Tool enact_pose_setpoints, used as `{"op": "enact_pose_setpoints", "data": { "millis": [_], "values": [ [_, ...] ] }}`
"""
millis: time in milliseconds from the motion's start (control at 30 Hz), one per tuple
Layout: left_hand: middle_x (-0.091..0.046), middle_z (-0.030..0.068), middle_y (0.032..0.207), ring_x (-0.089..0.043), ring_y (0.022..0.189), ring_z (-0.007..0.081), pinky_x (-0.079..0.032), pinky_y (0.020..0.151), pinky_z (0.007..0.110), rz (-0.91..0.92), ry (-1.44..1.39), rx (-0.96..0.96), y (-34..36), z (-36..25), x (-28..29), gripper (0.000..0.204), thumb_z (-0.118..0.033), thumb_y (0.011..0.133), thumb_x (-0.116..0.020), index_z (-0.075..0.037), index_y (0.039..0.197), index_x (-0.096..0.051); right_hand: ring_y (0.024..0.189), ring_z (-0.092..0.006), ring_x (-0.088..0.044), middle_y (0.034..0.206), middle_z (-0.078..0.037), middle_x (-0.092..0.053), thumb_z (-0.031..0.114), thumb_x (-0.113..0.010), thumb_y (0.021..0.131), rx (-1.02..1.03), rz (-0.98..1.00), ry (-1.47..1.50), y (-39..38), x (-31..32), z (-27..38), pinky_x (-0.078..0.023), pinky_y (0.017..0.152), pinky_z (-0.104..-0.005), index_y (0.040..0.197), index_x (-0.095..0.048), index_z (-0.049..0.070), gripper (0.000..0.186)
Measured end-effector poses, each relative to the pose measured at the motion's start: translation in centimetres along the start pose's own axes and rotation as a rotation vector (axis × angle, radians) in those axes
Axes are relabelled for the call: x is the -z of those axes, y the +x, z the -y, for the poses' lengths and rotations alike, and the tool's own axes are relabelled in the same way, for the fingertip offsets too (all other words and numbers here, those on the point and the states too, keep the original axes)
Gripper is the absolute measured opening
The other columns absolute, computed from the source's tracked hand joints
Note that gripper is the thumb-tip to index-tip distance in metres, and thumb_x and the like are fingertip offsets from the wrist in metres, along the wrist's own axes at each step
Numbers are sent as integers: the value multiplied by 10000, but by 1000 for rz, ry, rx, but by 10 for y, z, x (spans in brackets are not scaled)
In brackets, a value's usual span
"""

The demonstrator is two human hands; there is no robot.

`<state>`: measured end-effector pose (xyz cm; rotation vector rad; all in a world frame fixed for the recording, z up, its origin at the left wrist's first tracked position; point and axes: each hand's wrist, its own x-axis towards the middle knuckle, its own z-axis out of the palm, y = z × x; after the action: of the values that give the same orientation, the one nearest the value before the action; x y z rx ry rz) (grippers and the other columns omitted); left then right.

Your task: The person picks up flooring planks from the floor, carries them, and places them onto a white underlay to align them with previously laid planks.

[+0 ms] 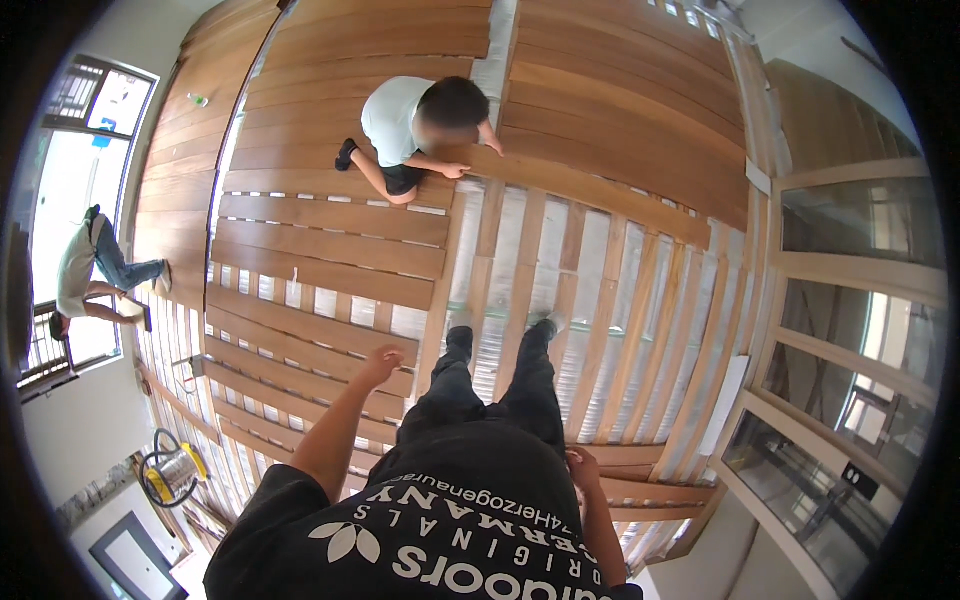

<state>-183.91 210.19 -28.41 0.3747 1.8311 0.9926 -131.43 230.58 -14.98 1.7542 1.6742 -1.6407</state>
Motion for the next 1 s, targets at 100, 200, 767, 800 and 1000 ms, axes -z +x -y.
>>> {"op": "enact_pose_setpoints", "data": {
  "millis": [100,200,767,800,1000],
  "values": [
    [-684,111,849,-651,762,167,-520,677,302,-97,-4,123,-13,-3,-13,208,-116,868,-581,5,1024,-645,836,-198,-655,925,-114,-701,187,-570,908,52,84,33,45,32,21,-513,764,-327,1074,-666,25,252],
    [-688,115,840,-648,724,159,-518,658,295,-153,21,155,-28,-20,-42,238,-119,863,-581,15,1048,-645,787,-179,-657,855,-106,-691,257,-515,937,63,101,-130,104,91,23,-510,722,-313,1079,-665,24,311],
    [-706,146,903,-690,859,211,-552,723,317,24,323,245,-46,-109,-219,243,-127,877,-624,14,1073,-641,728,-175,-658,886,-89,-670,161,-566,907,141,-86,97,277,332,7,-554,654,-301,1081,-658,38,232],
    [-697,133,905,-684,834,209,-567,706,321,-14,-11,443,-38,-70,-209,227,-97,867,-630,18,1062,-643,754,-172,-657,891,-95,-669,182,-562,914,142,-53,16,267,322,26,-550,665,-304,1080,-655,32,242],
    [-660,136,865,-670,736,198,-598,651,335,-98,-205,356,103,-51,-194,223,-66,881,-551,35,1072,-605,813,-185,-657,922,-130,-682,271,-556,925,244,-13,-139,212,328,99,-521,745,-326,1097,-660,40,306]
  ]
}}
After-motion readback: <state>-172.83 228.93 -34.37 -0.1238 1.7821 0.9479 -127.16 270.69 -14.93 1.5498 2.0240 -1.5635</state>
